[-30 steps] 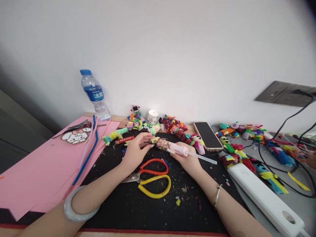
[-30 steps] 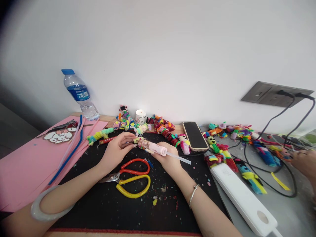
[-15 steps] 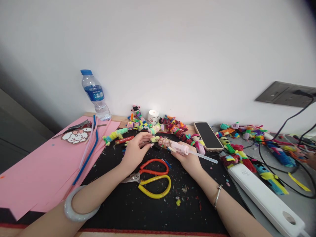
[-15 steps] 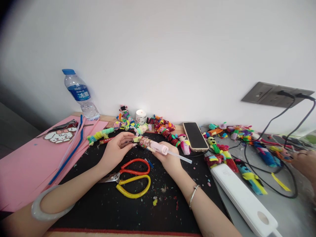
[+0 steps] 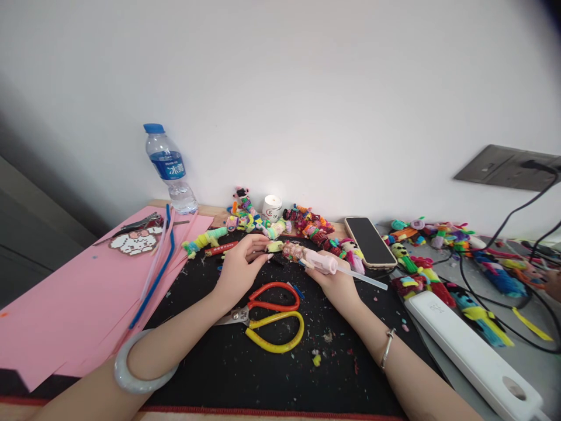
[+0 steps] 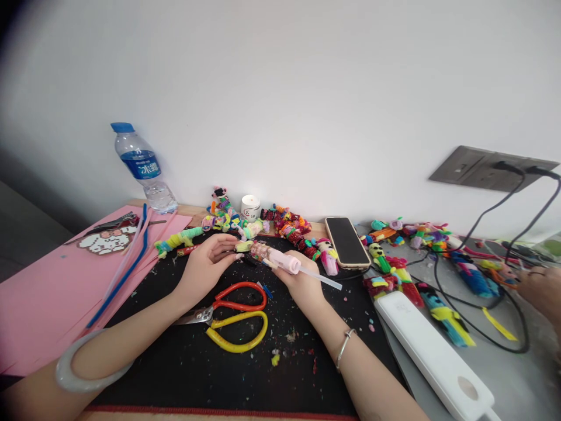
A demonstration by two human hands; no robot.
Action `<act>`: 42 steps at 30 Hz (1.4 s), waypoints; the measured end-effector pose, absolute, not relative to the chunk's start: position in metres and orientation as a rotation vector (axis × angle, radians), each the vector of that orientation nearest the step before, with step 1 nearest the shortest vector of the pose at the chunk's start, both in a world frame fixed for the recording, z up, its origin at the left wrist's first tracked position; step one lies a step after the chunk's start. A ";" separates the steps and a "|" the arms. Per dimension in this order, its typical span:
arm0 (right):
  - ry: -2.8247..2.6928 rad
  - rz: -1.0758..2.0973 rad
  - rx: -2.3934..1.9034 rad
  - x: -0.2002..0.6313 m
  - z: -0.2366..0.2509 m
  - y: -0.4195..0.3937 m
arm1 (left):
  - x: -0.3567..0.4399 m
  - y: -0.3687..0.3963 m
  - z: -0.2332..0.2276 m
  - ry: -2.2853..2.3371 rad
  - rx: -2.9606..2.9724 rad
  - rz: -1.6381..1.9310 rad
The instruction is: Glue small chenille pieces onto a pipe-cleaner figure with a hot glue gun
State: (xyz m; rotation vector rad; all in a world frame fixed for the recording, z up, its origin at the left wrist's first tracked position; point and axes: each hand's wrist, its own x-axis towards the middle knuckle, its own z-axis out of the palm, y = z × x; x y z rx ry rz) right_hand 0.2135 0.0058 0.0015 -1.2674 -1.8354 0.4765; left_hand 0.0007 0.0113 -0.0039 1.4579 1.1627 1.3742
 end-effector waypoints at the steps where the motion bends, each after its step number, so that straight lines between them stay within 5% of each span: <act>1: -1.829 0.469 -1.273 0.214 0.001 0.006 | 0.001 0.011 -0.004 1.164 1.455 1.376; 23: -2.160 -0.147 -1.690 0.216 0.003 0.002 | -0.002 0.015 -0.002 1.225 1.405 1.473; 31: -2.161 -0.105 -1.783 0.211 0.001 -0.003 | -0.002 0.016 -0.003 1.226 1.404 1.461; 42: -2.490 -0.040 -1.129 0.196 0.020 -0.020 | -0.002 0.015 0.001 1.265 1.421 1.457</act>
